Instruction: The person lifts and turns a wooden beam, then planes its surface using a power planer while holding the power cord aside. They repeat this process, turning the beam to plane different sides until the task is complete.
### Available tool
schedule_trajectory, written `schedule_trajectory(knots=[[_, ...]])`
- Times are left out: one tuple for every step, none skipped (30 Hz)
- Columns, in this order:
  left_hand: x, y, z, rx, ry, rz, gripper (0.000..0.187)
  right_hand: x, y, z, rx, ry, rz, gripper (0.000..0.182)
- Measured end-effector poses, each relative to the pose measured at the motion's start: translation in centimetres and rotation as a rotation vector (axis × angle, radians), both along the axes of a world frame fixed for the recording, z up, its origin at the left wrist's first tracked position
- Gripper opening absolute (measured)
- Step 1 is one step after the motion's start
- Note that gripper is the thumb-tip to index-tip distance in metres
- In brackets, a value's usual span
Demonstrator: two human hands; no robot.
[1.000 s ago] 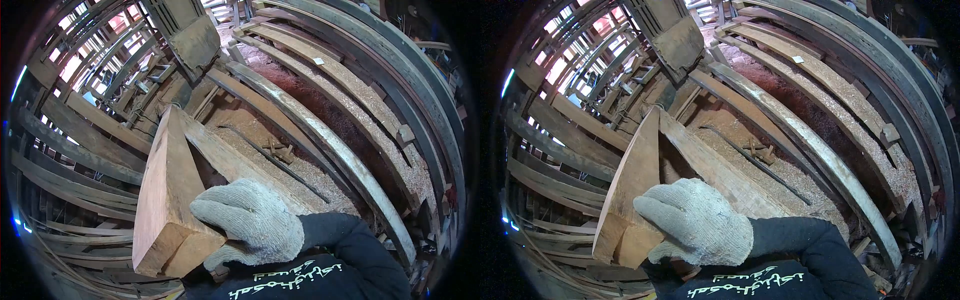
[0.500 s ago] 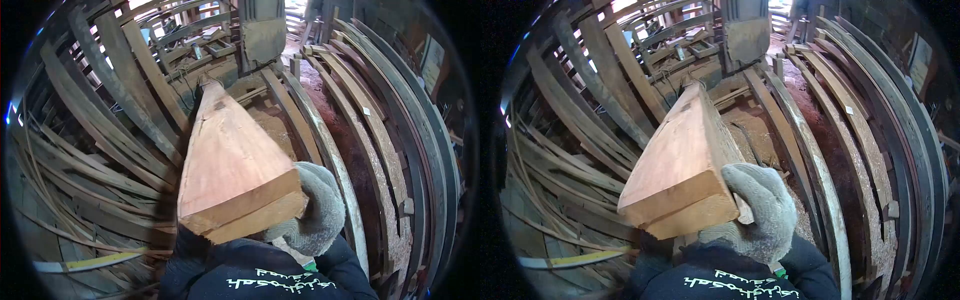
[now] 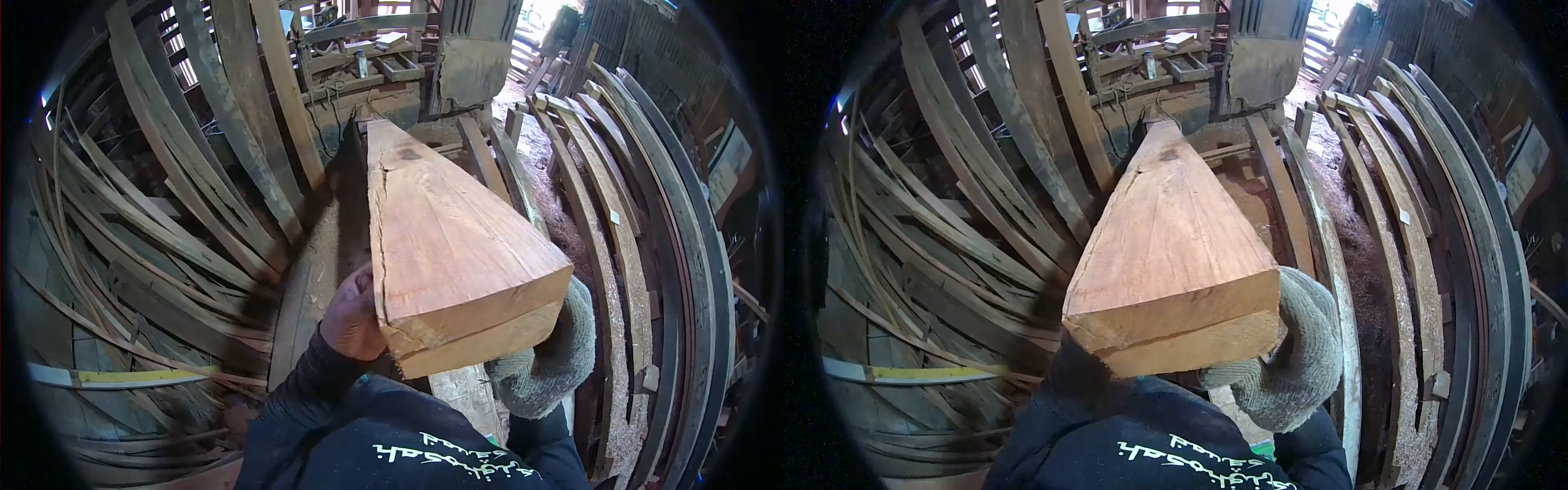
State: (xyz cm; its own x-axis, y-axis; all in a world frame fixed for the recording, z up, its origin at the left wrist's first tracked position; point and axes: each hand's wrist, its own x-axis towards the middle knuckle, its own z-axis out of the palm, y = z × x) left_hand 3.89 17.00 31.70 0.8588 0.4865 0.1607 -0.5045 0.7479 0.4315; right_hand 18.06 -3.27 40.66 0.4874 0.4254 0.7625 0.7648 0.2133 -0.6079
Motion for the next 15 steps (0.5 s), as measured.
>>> schedule_trajectory(knots=[[-0.1, -0.1, 0.8, 0.037, 0.021, 0.008, 0.074, -0.1, -0.1, 0.1, 0.002, 0.015, -0.017, 0.085], [0.0, -0.1, 1.0, 0.033, 0.018, 0.006, 0.074, -0.2, -0.2, 0.1, 0.003, 0.029, -0.037, 0.084], [0.0, -0.2, 1.1, 0.046, 0.038, 0.02, 0.073, -0.2, -0.3, 0.1, 0.0, 0.028, -0.041, 0.084], [0.1, -0.1, 1.1, 0.061, 0.058, 0.035, 0.073, -0.1, -0.3, 0.1, 0.012, 0.038, -0.018, 0.084], [0.1, -0.2, 1.0, 0.059, 0.058, 0.033, 0.073, -0.1, -0.3, 0.0, 0.024, 0.05, 0.005, 0.084], [0.0, -0.1, 0.9, 0.075, 0.048, 0.034, 0.072, -0.1, -0.4, -0.1, 0.023, 0.051, 0.004, 0.084], [0.0, -0.1, 0.8, 0.092, 0.038, 0.035, 0.071, -0.1, -0.6, -0.3, -0.009, 0.051, -0.007, 0.085], [0.1, -0.1, 0.7, 0.092, 0.039, 0.033, 0.071, 0.0, -0.7, -0.5, -0.039, 0.051, -0.018, 0.085], [0.3, -0.1, 0.6, 0.095, 0.018, 0.029, 0.071, 0.0, -0.7, -0.5, -0.04, 0.051, -0.02, 0.085], [0.4, -0.2, 0.7, 0.096, -0.002, 0.027, 0.071, 0.0, -0.7, -0.6, -0.034, 0.06, -0.023, 0.087], [0.2, -0.4, 1.1, 0.095, -0.001, 0.027, 0.071, -0.1, -0.7, -0.7, -0.028, 0.069, -0.025, 0.088], [0.0, -0.6, 2.1, 0.09, 0.019, 0.02, 0.069, -0.1, -0.8, -0.6, -0.03, 0.069, -0.025, 0.088], [-0.1, -0.7, 2.7, 0.086, 0.039, 0.012, 0.067, -0.2, -0.9, -0.4, -0.044, 0.143, -0.011, 0.084], [0.0, -0.7, 2.3, 0.083, 0.04, 0.012, 0.067, -0.3, -1.1, -0.2, -0.059, 0.217, 0.001, 0.081], [0.1, -0.6, 1.7, 0.07, 0.02, -0.035, 0.065, -0.4, -1.4, 0.0, -0.072, 0.293, 0.013, 0.077]])
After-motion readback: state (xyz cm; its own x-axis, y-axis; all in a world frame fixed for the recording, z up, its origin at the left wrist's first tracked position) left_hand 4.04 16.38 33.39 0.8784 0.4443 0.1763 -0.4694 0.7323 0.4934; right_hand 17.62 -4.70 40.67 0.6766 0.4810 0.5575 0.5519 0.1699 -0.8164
